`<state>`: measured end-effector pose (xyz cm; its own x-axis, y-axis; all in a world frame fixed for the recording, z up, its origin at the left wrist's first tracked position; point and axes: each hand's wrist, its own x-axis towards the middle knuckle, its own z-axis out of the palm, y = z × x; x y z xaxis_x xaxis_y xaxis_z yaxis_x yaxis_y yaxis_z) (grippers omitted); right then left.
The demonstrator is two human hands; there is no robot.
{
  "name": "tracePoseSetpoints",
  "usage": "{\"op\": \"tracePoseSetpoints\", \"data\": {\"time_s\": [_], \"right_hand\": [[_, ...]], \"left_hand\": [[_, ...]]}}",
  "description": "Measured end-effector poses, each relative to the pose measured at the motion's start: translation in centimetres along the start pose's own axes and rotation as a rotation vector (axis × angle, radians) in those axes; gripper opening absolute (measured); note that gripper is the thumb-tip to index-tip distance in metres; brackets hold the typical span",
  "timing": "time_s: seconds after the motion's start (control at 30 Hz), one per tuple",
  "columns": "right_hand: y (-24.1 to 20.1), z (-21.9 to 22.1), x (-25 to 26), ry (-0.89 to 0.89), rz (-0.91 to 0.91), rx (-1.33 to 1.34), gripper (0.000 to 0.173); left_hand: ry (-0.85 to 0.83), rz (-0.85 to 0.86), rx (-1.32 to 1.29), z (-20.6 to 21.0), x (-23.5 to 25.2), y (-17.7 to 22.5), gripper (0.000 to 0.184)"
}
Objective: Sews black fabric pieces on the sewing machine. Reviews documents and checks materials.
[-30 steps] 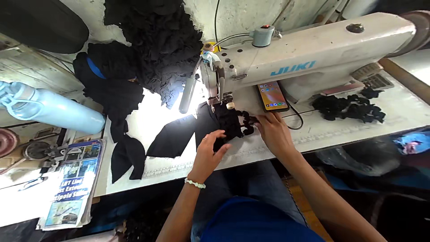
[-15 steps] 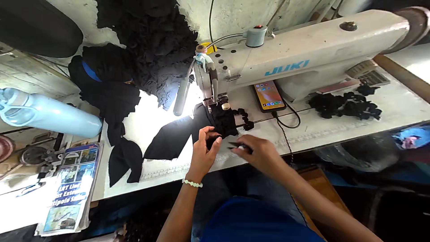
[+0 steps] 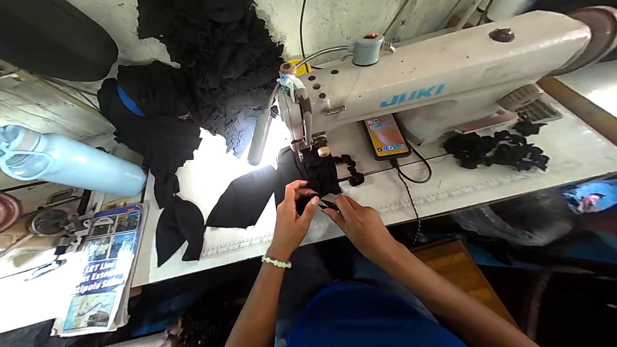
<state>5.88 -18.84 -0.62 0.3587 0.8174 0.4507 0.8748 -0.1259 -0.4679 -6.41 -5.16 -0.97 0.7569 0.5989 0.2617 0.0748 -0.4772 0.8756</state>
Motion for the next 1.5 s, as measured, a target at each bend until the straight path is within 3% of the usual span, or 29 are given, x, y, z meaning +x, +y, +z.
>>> {"op": "tracePoseSetpoints", "data": {"time_s": [0.13, 0.3, 0.37, 0.47, 0.6, 0.67, 0.73, 0.83, 1.0, 1.13, 1.23, 1.37, 1.5], "right_hand": [[-0.3, 1.2, 0.3, -0.02, -0.053, 0.04, 0.035], [0.9, -0.1, -0.1, 0.037, 0.027, 0.042, 0.036], [2.6, -1.6, -0.5, 0.075, 0.15, -0.075, 0.037], [5.5, -3.5, -0.7, 0.083, 0.278, -0.284, 0.035], [5.1, -2.7, 0.4, 0.113, 0.147, -0.238, 0.028], [2.9, -0.8, 1.5, 0.042, 0.05, -0.118, 0.03], [1.6, 1.4, 2.1, -0.028, -0.059, -0.079, 0.028], [2.5, 2.4, 1.9, -0.062, -0.096, -0.14, 0.027], [3.3, 0.4, 3.0, -0.04, -0.072, -0.001, 0.025], [3.0, 0.4, 6.7, 0.095, -0.088, -0.052, 0.019], [3.8, 1.3, 8.9, -0.027, -0.028, -0.122, 0.025], [3.5, 1.2, 10.1, -0.115, 0.075, -0.129, 0.015], [1.1, -0.4, 10.5, -0.217, 0.355, 0.12, 0.029]], "left_hand": [[0.004, -0.016, -0.012, -0.1, 0.0, 0.0, 0.047], [-0.078, 0.001, 0.013, -0.3, -0.7, 0.0, 0.075], [-0.075, 0.061, 0.079, -0.5, -1.5, -0.1, 0.062], [0.05, 0.188, 0.231, -1.5, -2.2, -0.6, 0.027], [0.168, 0.264, 0.434, -1.9, -0.4, -1.5, 0.016], [0.082, 0.264, 0.546, -1.8, 1.0, -1.9, 0.024], [-0.064, 0.187, 0.718, -1.9, 1.5, -2.1, 0.047], [-0.153, 0.044, 0.918, -2.8, -0.2, -1.4, 0.067], [-0.144, -0.016, 0.943, -2.6, -2.2, 0.9, 0.058], [0.079, 0.214, 0.751, -1.9, 1.1, 0.5, 0.027], [-0.019, 0.218, 0.679, -1.8, 2.9, -0.8, 0.029], [-0.157, 0.108, 0.837, -1.8, 2.0, -1.9, 0.045], [-0.131, 0.082, 0.868, -1.9, 1.8, -0.8, 0.046]]}}
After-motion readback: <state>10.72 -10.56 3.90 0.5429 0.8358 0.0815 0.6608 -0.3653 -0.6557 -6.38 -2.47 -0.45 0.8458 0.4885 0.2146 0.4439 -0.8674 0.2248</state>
